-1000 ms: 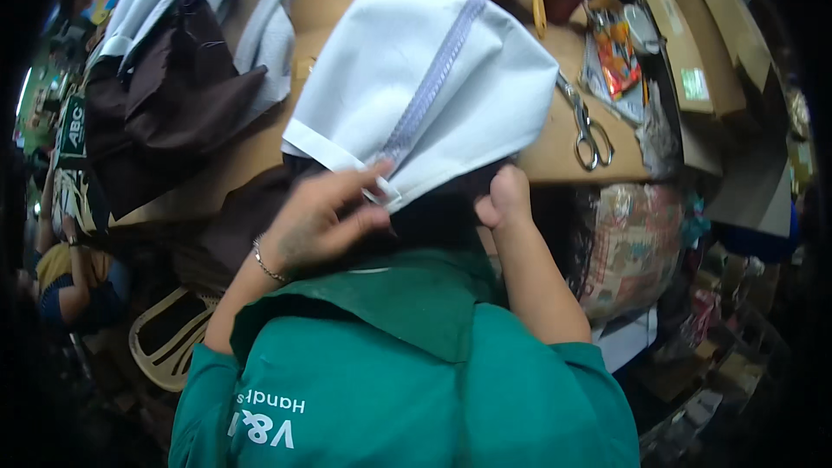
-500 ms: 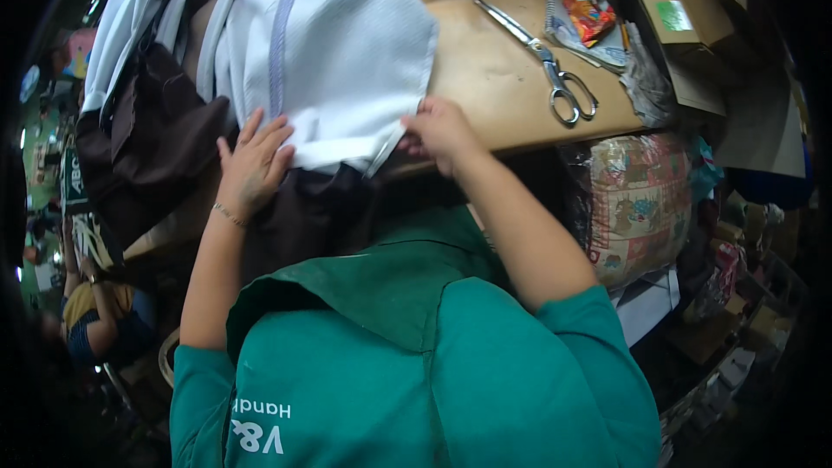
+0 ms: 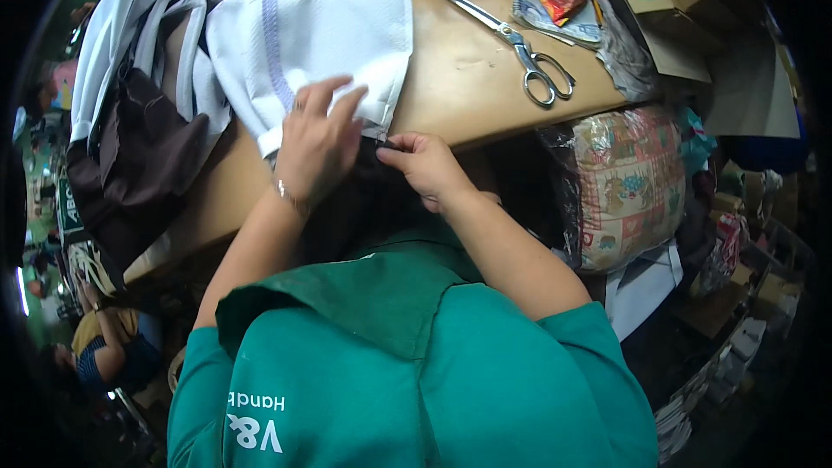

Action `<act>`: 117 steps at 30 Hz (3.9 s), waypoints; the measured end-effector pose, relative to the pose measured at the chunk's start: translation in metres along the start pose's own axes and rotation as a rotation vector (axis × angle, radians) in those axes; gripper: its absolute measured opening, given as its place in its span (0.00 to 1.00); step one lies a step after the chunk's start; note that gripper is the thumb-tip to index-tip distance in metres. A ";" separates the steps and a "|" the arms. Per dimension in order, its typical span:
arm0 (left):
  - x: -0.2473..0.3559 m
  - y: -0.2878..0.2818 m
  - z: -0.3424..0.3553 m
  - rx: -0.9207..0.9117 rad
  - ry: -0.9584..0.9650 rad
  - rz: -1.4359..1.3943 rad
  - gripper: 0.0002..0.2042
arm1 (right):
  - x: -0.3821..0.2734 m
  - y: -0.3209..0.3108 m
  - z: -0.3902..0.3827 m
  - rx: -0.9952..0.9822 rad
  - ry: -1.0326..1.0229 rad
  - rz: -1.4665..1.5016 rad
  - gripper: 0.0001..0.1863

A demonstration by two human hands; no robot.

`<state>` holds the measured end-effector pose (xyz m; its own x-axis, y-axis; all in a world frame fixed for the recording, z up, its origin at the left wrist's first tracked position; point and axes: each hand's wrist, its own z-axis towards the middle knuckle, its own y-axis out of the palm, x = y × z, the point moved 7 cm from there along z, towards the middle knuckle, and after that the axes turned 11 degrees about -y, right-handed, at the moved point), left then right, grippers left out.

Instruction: The person aligns a brown fabric piece with a white fabric liner on a table, trims the edges with shears, and presses the layers together by hand.

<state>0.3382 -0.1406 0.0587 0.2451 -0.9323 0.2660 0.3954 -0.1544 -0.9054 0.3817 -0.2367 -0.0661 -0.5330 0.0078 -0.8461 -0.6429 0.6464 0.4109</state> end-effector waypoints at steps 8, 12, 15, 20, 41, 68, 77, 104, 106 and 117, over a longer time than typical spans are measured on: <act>0.005 0.016 -0.066 -0.404 -0.240 -0.162 0.21 | 0.008 0.014 -0.006 -0.256 -0.016 -0.002 0.07; -0.009 0.015 -0.061 -0.362 -0.319 -0.348 0.17 | 0.009 0.038 -0.006 -0.258 0.081 0.379 0.09; -0.037 0.019 -0.069 -0.496 -0.624 -0.801 0.09 | 0.000 0.034 -0.005 -0.244 0.000 0.382 0.08; -0.053 -0.010 -0.058 -0.351 -0.697 -0.715 0.04 | 0.004 0.019 -0.008 -0.335 -0.037 -0.230 0.04; -0.011 0.077 -0.096 -0.628 -1.454 -1.697 0.06 | -0.045 0.031 -0.034 -0.100 -0.949 -1.543 0.11; -0.071 -0.041 -0.065 -0.200 -0.818 -1.420 0.22 | -0.074 0.054 -0.033 -0.371 -0.804 -0.789 0.23; -0.070 -0.115 -0.084 -0.195 -0.661 -0.816 0.21 | -0.094 0.014 0.077 -0.105 -0.407 -0.186 0.19; -0.123 0.067 -0.129 -0.741 -0.920 -1.310 0.21 | -0.061 0.074 0.101 -0.483 -1.040 -1.392 0.12; -0.114 0.055 -0.120 -0.674 -0.802 -1.516 0.22 | -0.057 0.069 0.114 -0.463 -0.989 -1.309 0.13; -0.129 0.066 -0.118 -0.443 -1.259 -1.790 0.20 | -0.060 0.163 0.018 -0.929 -0.857 -1.223 0.07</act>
<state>0.2284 -0.0689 -0.0742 0.3074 0.8130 0.4945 0.6665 -0.5549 0.4979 0.3188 -0.1181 0.0451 0.6692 0.4549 -0.5875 -0.6519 -0.0200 -0.7580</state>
